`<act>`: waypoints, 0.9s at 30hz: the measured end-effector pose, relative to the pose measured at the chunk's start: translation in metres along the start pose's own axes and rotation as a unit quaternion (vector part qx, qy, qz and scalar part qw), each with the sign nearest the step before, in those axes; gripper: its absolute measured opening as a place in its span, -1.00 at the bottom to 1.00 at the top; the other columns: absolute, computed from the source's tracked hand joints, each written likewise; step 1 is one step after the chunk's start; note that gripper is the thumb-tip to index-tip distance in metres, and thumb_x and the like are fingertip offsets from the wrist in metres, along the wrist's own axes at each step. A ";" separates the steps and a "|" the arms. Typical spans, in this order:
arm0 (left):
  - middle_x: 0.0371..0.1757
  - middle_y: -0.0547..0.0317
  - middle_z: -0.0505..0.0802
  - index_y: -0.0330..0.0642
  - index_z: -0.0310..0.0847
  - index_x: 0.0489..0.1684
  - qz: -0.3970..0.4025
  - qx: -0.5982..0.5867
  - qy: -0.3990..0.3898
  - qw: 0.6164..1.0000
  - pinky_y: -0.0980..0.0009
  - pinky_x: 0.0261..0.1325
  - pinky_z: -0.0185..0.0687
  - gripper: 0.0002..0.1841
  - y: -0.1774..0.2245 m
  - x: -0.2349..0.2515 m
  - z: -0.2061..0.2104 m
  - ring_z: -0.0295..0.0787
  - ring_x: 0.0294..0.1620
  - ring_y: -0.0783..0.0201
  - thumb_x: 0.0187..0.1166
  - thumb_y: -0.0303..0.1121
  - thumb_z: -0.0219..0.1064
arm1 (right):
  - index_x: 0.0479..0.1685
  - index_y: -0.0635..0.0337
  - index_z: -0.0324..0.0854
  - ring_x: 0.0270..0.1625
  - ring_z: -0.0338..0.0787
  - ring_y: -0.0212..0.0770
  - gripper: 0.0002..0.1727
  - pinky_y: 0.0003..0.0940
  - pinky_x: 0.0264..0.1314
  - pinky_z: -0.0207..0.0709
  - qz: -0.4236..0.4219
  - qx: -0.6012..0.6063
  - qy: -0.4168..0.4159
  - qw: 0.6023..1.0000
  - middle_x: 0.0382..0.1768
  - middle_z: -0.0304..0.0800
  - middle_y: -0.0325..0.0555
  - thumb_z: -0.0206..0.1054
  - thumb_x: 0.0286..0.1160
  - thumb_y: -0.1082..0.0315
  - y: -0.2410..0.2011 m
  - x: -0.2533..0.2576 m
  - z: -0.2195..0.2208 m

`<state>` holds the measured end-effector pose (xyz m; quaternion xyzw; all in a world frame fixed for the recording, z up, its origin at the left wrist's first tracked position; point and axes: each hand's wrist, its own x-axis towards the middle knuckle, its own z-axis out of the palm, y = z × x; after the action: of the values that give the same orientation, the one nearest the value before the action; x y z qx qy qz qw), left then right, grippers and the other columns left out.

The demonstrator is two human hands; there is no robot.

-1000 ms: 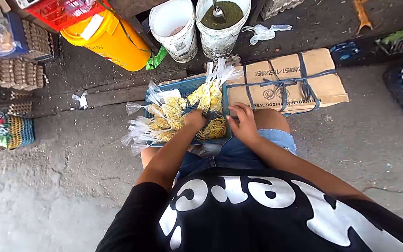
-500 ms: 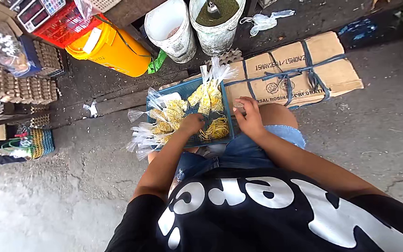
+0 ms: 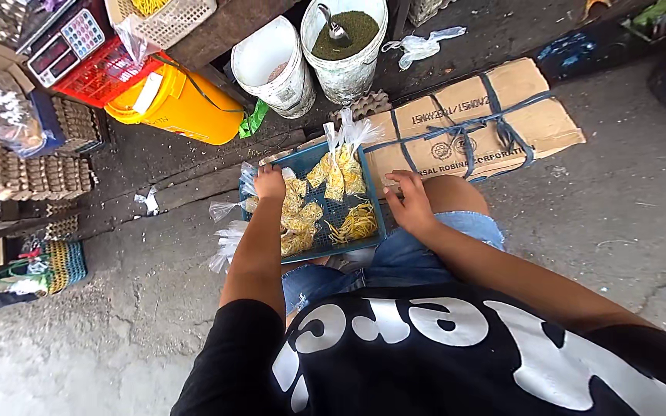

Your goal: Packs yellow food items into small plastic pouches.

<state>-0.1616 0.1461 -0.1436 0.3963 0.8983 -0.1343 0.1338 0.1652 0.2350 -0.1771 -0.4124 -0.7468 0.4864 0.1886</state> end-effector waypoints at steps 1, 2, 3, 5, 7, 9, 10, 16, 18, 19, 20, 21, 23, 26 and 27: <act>0.40 -0.27 0.71 -0.31 0.71 0.25 0.005 -0.006 0.016 1.000 -0.26 0.45 0.45 -0.70 -0.002 0.001 0.007 0.52 0.54 -0.28 0.69 -0.34 0.28 | 0.51 0.27 0.52 0.60 0.47 0.23 -0.54 0.10 0.50 0.50 0.002 -0.004 -0.005 1.000 0.60 0.38 0.33 0.16 0.76 0.23 0.000 0.001 0.000; 0.36 -0.26 0.73 -0.31 0.72 0.22 0.005 -0.016 0.032 0.999 -0.25 0.46 0.44 -0.71 -0.004 0.000 0.013 0.54 0.53 -0.27 0.72 -0.34 0.24 | 0.51 0.27 0.52 0.59 0.48 0.23 -0.54 0.10 0.49 0.50 0.004 -0.009 -0.012 1.000 0.60 0.38 0.33 0.17 0.77 0.22 0.000 0.002 0.000; 0.34 -0.24 0.75 -0.30 0.73 0.21 0.003 -0.028 0.048 0.998 -0.24 0.46 0.44 -0.71 -0.006 -0.002 0.018 0.55 0.52 -0.26 0.74 -0.34 0.21 | 0.51 0.26 0.52 0.59 0.49 0.23 -0.54 0.10 0.49 0.51 0.008 -0.015 -0.018 1.000 0.60 0.38 0.32 0.17 0.78 0.21 0.000 0.002 0.002; 0.32 -0.21 0.76 -0.28 0.74 0.19 -0.002 -0.057 0.072 0.996 -0.22 0.45 0.43 -0.71 -0.008 -0.005 0.025 0.57 0.50 -0.25 0.77 -0.38 0.13 | 0.51 0.25 0.53 0.58 0.50 0.24 -0.55 0.11 0.48 0.52 0.008 -0.023 -0.023 0.999 0.60 0.39 0.31 0.17 0.77 0.21 0.000 0.003 0.003; 0.35 -0.20 0.76 -0.26 0.75 0.22 -0.010 -0.104 0.090 0.990 -0.21 0.46 0.43 -0.67 -0.011 -0.009 0.026 0.59 0.48 -0.23 0.78 -0.42 0.05 | 0.51 0.24 0.53 0.60 0.49 0.24 -0.55 0.12 0.50 0.50 0.008 -0.028 -0.025 0.999 0.60 0.40 0.30 0.17 0.77 0.21 0.000 0.004 0.003; 0.37 -0.20 0.76 -0.25 0.74 0.28 -0.039 -0.180 0.110 0.977 -0.16 0.49 0.50 -0.65 -0.018 -0.016 0.022 0.66 0.45 -0.19 0.80 -0.40 0.04 | 0.51 0.25 0.52 0.56 0.52 0.24 -0.55 0.13 0.46 0.52 0.013 -0.031 -0.030 0.999 0.58 0.42 0.30 0.17 0.77 0.22 0.000 0.005 0.003; 0.36 -0.20 0.76 -0.25 0.73 0.29 -0.059 -0.229 0.125 0.964 -0.13 0.45 0.55 -0.66 -0.024 -0.020 0.020 0.70 0.40 -0.17 0.81 -0.37 0.06 | 0.53 0.25 0.50 0.52 0.56 0.25 -0.55 0.13 0.43 0.55 0.020 -0.034 -0.038 0.998 0.57 0.42 0.31 0.16 0.78 0.22 0.000 0.006 0.002; 0.17 -0.28 0.74 -0.44 0.64 0.26 -0.139 -0.492 0.271 0.816 0.15 0.18 0.71 -0.69 -0.075 -0.052 -0.014 0.77 0.00 0.05 0.74 -0.41 0.18 | 0.52 0.27 0.50 0.48 0.60 0.24 -0.55 0.13 0.42 0.55 0.009 -0.049 -0.038 0.998 0.57 0.43 0.31 0.14 0.79 0.22 -0.003 0.003 0.005; 0.13 -0.20 0.75 -0.47 0.52 0.33 -0.172 -0.573 0.305 0.741 0.24 0.04 0.74 -0.68 -0.090 -0.068 -0.038 0.77 -0.09 0.18 0.78 -0.42 0.14 | 0.51 0.28 0.52 0.57 0.52 0.27 -0.53 0.16 0.53 0.46 -0.022 -0.057 -0.017 0.998 0.58 0.43 0.33 0.13 0.79 0.19 -0.004 0.000 0.005; 0.08 -0.13 0.73 -0.47 0.47 0.34 -0.175 -0.609 0.334 0.698 0.30 -0.03 0.75 -0.69 -0.095 -0.078 -0.051 0.77 -0.15 0.24 0.79 -0.43 0.11 | 0.50 0.30 0.54 0.62 0.45 0.31 -0.52 0.19 0.59 0.39 -0.044 -0.057 -0.002 0.997 0.59 0.41 0.36 0.13 0.78 0.18 -0.006 -0.003 0.005; 0.04 -0.05 0.71 -0.45 0.42 0.32 -0.163 -0.640 0.363 0.657 0.35 -0.11 0.77 -0.72 -0.099 -0.088 -0.062 0.77 -0.20 0.29 0.81 -0.44 0.07 | 0.48 0.32 0.55 0.63 0.42 0.35 -0.51 0.22 0.62 0.35 -0.071 -0.054 0.014 0.996 0.58 0.41 0.40 0.13 0.76 0.18 -0.011 -0.006 0.003; 0.08 -0.01 0.73 -0.41 0.40 0.29 -0.135 -0.665 0.381 0.629 0.37 -0.14 0.80 -0.75 -0.100 -0.099 -0.072 0.81 -0.20 0.32 0.82 -0.44 0.04 | 0.47 0.34 0.55 0.63 0.42 0.36 -0.50 0.22 0.61 0.36 -0.092 -0.048 0.020 0.994 0.58 0.40 0.42 0.13 0.75 0.17 -0.019 -0.011 0.002; 0.33 -0.03 0.72 -0.37 0.33 0.26 -0.032 -0.689 0.355 0.631 0.26 0.02 0.83 -0.77 -0.090 -0.130 -0.084 0.86 0.01 0.25 0.83 -0.44 -0.04 | 0.48 0.39 0.52 0.52 0.56 0.28 -0.48 0.11 0.49 0.52 -0.114 -0.025 -0.020 0.993 0.53 0.46 0.43 0.13 0.74 0.16 -0.042 -0.025 -0.001; 0.42 -0.01 0.73 -0.33 0.41 0.20 0.110 -0.672 0.237 0.693 0.12 0.33 0.74 -0.78 -0.045 -0.181 -0.072 0.79 0.31 0.20 0.80 -0.41 -0.03 | 0.54 0.40 0.44 0.36 0.74 -0.03 -0.46 -0.13 0.39 0.64 -0.048 0.114 -0.245 0.962 0.40 0.65 0.25 0.01 0.82 0.16 -0.085 -0.052 0.003; 0.41 -0.07 0.74 -0.38 0.46 0.16 0.153 -0.654 0.201 0.713 0.09 0.40 0.71 -0.77 -0.029 -0.193 -0.059 0.75 0.37 0.15 0.76 -0.44 0.00 | 0.58 0.38 0.40 0.36 0.75 -0.08 -0.43 -0.16 0.38 0.65 -0.003 0.185 -0.316 0.931 0.40 0.67 0.18 -0.08 0.85 0.12 -0.098 -0.058 0.009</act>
<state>-0.0654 0.0176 -0.0176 0.3595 0.6943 0.5921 0.1951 0.1507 0.1654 -0.0878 -0.1932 -0.6658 0.7205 0.0170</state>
